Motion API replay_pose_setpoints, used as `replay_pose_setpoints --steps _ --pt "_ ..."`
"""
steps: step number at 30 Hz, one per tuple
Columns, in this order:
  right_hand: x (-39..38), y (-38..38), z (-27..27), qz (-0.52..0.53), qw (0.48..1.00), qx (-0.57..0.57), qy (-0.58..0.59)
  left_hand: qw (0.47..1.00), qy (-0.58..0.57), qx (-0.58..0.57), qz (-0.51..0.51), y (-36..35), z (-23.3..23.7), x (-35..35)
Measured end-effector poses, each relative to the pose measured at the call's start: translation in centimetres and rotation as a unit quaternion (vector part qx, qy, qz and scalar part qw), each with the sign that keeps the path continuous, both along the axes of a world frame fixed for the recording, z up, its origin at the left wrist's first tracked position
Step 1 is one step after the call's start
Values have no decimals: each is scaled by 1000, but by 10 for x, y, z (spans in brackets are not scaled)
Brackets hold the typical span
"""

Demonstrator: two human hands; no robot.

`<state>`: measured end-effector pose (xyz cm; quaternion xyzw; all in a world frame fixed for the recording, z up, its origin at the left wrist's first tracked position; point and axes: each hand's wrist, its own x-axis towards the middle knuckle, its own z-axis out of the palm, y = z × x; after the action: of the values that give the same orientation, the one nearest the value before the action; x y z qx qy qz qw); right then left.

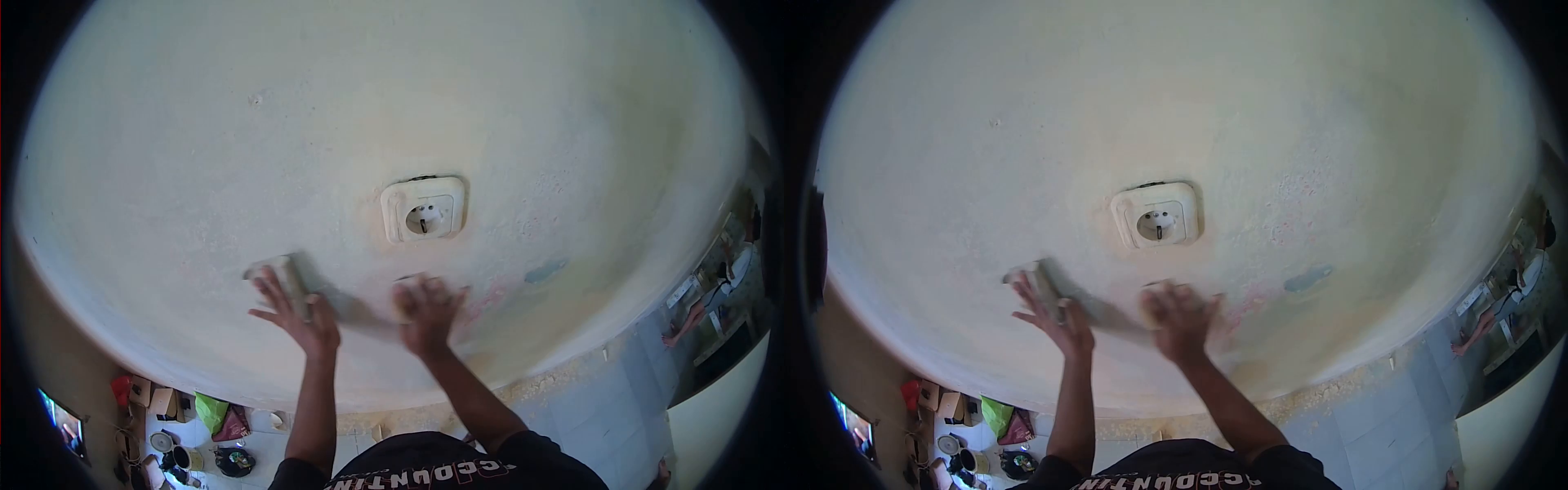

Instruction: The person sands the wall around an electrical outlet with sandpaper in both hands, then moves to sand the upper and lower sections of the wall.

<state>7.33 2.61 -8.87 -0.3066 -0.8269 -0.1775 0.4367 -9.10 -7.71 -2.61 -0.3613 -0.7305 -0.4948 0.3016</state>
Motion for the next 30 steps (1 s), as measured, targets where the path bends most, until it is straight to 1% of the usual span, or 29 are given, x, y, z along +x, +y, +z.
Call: replay_pose_setpoints --steps 1,3,6,7,8,9,11,12,13,14,15,17,18,19,20,21,23,24,27,28,29,30 --pt "12 16 -13 34 991 -31 123 999 -32 38 9 -6 -2 -15" --pt "37 33 -13 -52 976 -16 211 988 -96 120 24 -14 -6 -40" --pt "15 20 -29 21 959 -44 281 987 -91 135 6 -1 -14 -26" --pt "-3 7 -38 58 962 -60 261 986 -89 142 -5 6 -17 -13" --pt "-14 -10 -42 11 988 -97 116 991 -68 112 -18 9 -14 4" --pt "-20 -25 -38 40 993 -106 44 995 -53 81 -14 9 -16 4" --pt "-15 -19 -41 40 994 -76 66 1000 -22 21 -7 4 -22 -2" --pt "-3 -9 -41 14 991 -79 105 1000 -1 -12 12 -3 -26 -16" --pt "17 4 -43 -12 986 -84 142 999 -26 36 14 -7 -27 -27" --pt "34 19 -50 -63 986 -59 142 995 -51 83 16 -9 -28 -36" --pt "35 20 -47 -55 979 -65 185 989 -77 129 20 -9 -29 -39" --pt "28 17 -43 -38 959 -77 270 987 -70 146 10 3 -30 -25" --pt "14 16 -59 4 968 -59 246 985 -68 156 -4 13 -33 -13" --pt "1 5 -66 24 981 -81 174 984 -67 166 -16 19 -36 0" --pt "-8 -10 -62 34 990 -70 117 990 -48 123 -44 19 -37 11" --pt "-13 -23 -55 45 995 -59 61 993 -34 103 -47 16 -38 12" --pt "3 -14 -53 3 994 -105 42 997 -4 65 -51 11 -41 4" --pt "13 -10 -51 -17 991 -128 32 999 -1 45 -15 6 -47 -11" --pt "36 6 -30 -72 978 -101 167 970 -164 176 -38 3 -63 -42" --pt "23 6 -36 -42 971 -93 217 980 -120 159 9 5 -50 -25" --pt "9 -1 -40 -11 980 -101 174 973 -131 191 -19 15 -57 -17" --pt "-5 -11 -42 20 985 -108 130 983 -83 157 -35 23 -56 1"
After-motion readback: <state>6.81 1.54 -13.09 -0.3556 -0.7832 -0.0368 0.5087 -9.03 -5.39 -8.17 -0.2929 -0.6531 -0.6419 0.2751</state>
